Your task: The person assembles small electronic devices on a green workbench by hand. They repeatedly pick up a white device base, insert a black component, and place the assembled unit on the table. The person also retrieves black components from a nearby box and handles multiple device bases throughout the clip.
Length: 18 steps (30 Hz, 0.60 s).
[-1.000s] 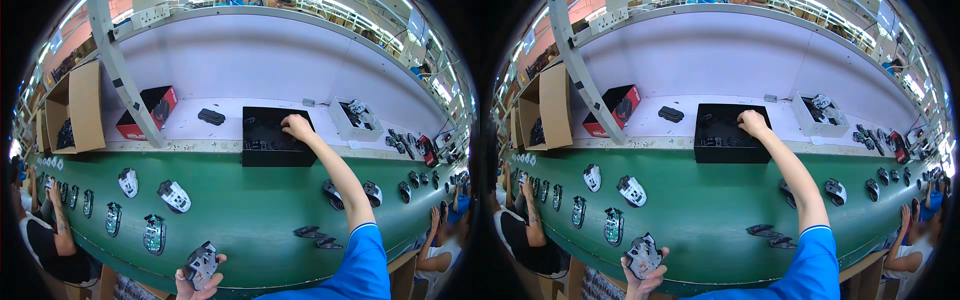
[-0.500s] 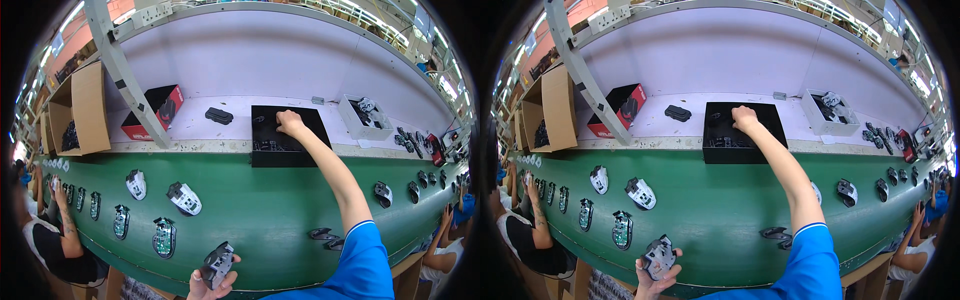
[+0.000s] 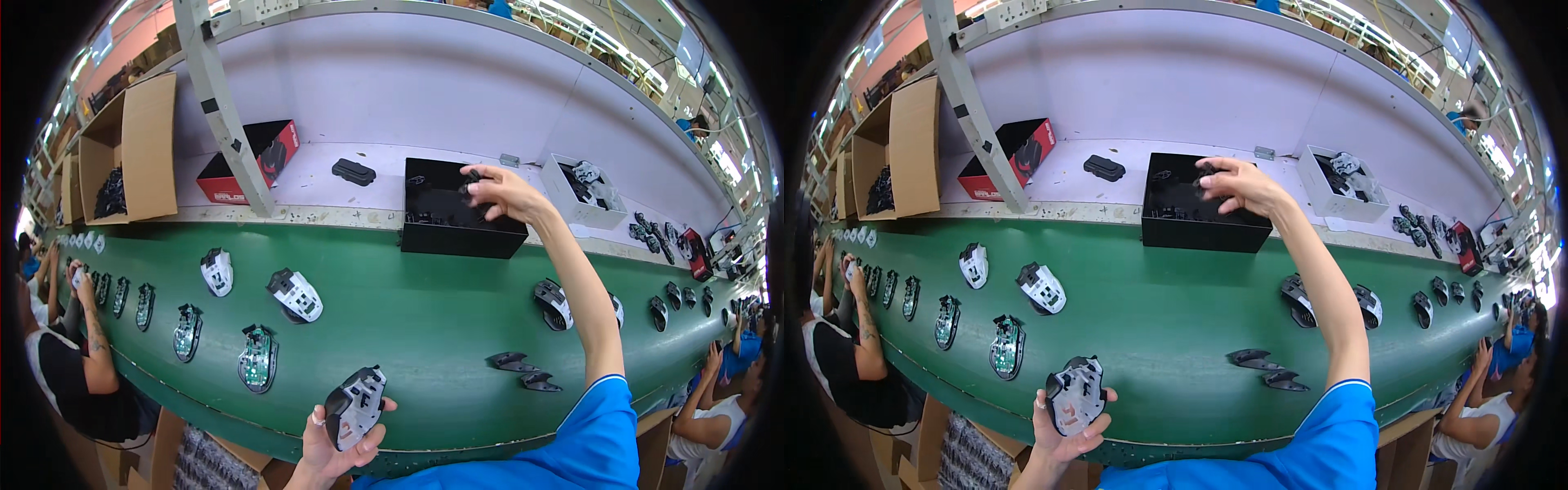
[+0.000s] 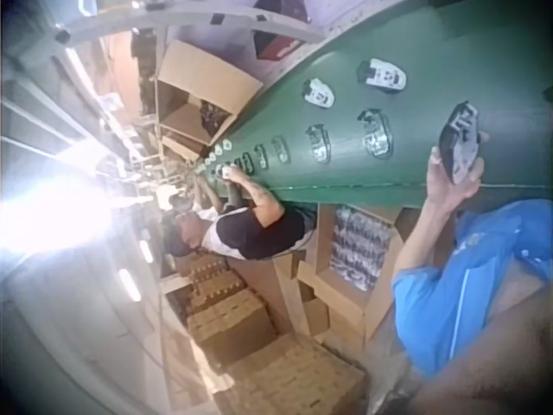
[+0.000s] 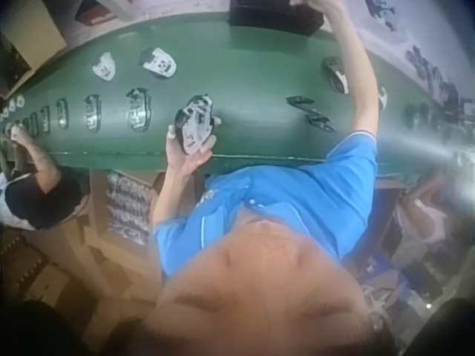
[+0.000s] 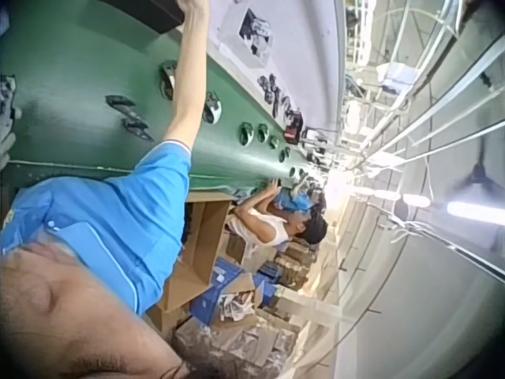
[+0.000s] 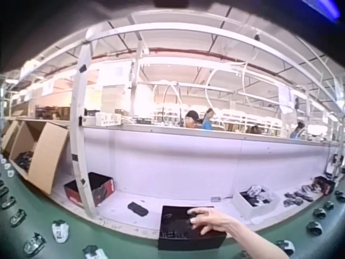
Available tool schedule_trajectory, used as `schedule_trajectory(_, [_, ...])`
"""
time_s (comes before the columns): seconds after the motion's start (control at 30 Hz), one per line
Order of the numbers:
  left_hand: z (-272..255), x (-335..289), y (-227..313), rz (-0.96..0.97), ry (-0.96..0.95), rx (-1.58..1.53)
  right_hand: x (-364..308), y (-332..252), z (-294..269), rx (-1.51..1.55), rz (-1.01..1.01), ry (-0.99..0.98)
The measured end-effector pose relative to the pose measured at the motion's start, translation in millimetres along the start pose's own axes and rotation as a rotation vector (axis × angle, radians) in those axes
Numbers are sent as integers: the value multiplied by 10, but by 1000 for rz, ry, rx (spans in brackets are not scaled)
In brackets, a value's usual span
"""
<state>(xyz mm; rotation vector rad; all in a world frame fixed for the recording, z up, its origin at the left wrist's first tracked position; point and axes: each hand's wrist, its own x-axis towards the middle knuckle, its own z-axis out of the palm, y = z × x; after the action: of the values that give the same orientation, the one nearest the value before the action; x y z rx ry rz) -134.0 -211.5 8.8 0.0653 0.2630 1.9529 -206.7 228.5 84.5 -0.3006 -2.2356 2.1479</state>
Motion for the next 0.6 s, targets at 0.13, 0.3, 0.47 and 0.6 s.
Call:
schedule_trajectory(0.13, [-35,-172,-16,51,44,-32,-680,-42,676,-254,195,-262])
schedule_trajectory(0.3, [88,-245,-62,49,54,13,-1042,407,1136,-328,303,-344])
schedule_trajectory(0.47, [140,-303,-102,64,60,109,-1304,693,1209,-314,301,-206])
schedule_trajectory(0.6, [130,-364,-103,47,45,132,-1511,680,1383,-406,159,-54])
